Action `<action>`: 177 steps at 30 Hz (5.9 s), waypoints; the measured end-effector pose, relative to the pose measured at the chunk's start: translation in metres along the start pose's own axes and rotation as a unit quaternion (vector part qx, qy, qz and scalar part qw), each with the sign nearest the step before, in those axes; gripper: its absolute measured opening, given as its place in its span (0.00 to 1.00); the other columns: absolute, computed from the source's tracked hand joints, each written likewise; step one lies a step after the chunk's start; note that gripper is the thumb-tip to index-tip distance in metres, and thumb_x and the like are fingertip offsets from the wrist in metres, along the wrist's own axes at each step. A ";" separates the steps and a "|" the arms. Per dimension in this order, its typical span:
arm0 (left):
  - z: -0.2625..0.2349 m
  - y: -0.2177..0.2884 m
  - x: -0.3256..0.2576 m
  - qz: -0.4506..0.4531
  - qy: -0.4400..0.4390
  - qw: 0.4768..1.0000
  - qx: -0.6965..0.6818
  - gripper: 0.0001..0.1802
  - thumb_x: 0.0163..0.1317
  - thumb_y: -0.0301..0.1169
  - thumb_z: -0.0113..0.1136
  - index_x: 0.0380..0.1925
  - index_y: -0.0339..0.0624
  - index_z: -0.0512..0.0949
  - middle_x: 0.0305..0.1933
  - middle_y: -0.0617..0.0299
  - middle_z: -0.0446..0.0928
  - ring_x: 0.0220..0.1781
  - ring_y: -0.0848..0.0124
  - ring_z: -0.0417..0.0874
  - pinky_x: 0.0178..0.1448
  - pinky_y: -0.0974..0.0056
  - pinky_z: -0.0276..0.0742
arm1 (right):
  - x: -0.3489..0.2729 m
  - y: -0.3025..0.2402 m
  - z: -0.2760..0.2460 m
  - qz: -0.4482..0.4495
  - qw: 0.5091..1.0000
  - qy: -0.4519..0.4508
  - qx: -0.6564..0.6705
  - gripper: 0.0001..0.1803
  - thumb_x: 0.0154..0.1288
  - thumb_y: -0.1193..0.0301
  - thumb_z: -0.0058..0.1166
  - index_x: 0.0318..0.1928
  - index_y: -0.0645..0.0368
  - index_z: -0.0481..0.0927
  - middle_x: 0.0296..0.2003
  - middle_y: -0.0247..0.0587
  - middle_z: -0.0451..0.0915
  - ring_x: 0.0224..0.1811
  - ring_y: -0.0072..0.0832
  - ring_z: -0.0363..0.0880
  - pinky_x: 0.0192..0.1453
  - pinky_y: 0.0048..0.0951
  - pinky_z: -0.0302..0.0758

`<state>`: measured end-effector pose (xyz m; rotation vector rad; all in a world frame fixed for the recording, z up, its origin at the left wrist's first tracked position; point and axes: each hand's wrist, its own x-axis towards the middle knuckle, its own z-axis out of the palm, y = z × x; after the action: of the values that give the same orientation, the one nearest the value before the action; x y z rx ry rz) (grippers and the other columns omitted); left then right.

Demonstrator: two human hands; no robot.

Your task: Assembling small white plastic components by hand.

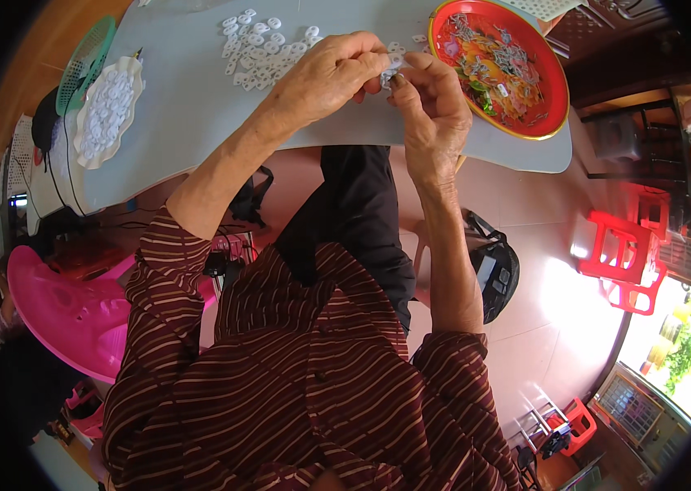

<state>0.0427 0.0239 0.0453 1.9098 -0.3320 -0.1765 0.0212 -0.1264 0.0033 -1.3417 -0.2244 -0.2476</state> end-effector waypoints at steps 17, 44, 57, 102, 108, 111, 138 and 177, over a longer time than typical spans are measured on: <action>0.020 -0.018 -0.011 0.089 0.076 0.993 -0.004 0.19 0.69 0.43 0.46 0.34 0.37 0.72 0.19 0.63 0.69 0.23 0.76 0.68 0.28 0.66 0.66 | 0.000 0.001 -0.003 0.009 1.000 -0.013 0.020 0.13 0.64 0.77 0.52 0.50 0.64 0.74 0.36 0.34 0.78 0.36 0.17 0.74 0.42 0.19 0.73; 0.005 -0.023 -0.016 0.217 0.067 0.964 0.135 0.03 0.60 0.25 0.50 0.28 0.37 0.69 0.20 0.59 0.67 0.20 0.69 0.70 0.25 0.65 0.68 | -0.001 0.006 -0.006 0.007 0.991 -0.124 -0.043 0.18 0.55 0.80 0.61 0.47 0.64 0.76 0.30 0.31 0.76 0.32 0.16 0.73 0.35 0.18 0.73; 0.016 -0.025 -0.031 0.117 0.098 0.987 0.040 0.07 0.62 0.27 0.47 0.28 0.35 0.67 0.19 0.54 0.67 0.20 0.69 0.65 0.27 0.65 0.67 | -0.010 -0.002 0.001 -0.095 0.963 -0.114 -0.226 0.15 0.50 0.82 0.61 0.41 0.63 0.75 0.25 0.40 0.76 0.25 0.26 0.75 0.32 0.25 0.72; 0.025 -0.041 -0.031 0.213 0.117 0.961 0.131 0.09 0.63 0.28 0.42 0.32 0.31 0.67 0.31 0.54 0.70 0.25 0.60 0.70 0.32 0.63 0.69 | -0.011 -0.004 0.001 -0.116 0.955 -0.111 -0.248 0.11 0.51 0.81 0.61 0.36 0.63 0.76 0.25 0.41 0.79 0.25 0.24 0.78 0.30 0.24 0.73; 0.022 -0.025 -0.034 0.050 0.106 0.993 -0.008 0.15 0.66 0.37 0.45 0.32 0.34 0.69 0.21 0.58 0.66 0.24 0.71 0.67 0.32 0.66 0.67 | -0.007 -0.004 -0.004 -0.004 0.979 -0.135 -0.150 0.11 0.56 0.79 0.60 0.41 0.64 0.77 0.26 0.36 0.79 0.28 0.17 0.76 0.33 0.20 0.72; 0.018 -0.024 -0.038 0.036 0.099 0.993 -0.056 0.18 0.68 0.40 0.44 0.29 0.35 0.70 0.20 0.62 0.65 0.24 0.75 0.65 0.32 0.68 0.65 | 0.002 -0.008 -0.002 0.004 0.985 -0.141 -0.104 0.10 0.58 0.78 0.59 0.41 0.64 0.77 0.26 0.34 0.79 0.29 0.16 0.75 0.34 0.19 0.72; 0.025 -0.034 -0.038 0.111 0.194 0.949 -0.222 0.18 0.71 0.38 0.41 0.25 0.38 0.69 0.23 0.66 0.67 0.30 0.77 0.67 0.39 0.71 0.65 | 0.096 -0.015 0.013 -0.114 0.728 -0.340 -0.584 0.08 0.53 0.73 0.54 0.32 0.67 0.80 0.30 0.56 0.79 0.32 0.50 0.79 0.38 0.41 0.76; 0.042 -0.016 -0.022 0.076 0.211 0.942 -0.249 0.05 0.61 0.26 0.56 0.34 0.35 0.74 0.25 0.72 0.71 0.26 0.86 0.66 0.28 0.79 0.62 | -0.001 -0.017 0.000 0.139 0.989 -0.025 -0.031 0.11 0.65 0.66 0.55 0.39 0.61 0.82 0.24 0.25 0.74 0.25 0.12 0.65 0.30 0.15 0.63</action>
<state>0.0120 -0.0012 0.0147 1.3668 -0.1244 0.2358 0.0154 -0.1299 0.0192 -1.4248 -0.0689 0.0141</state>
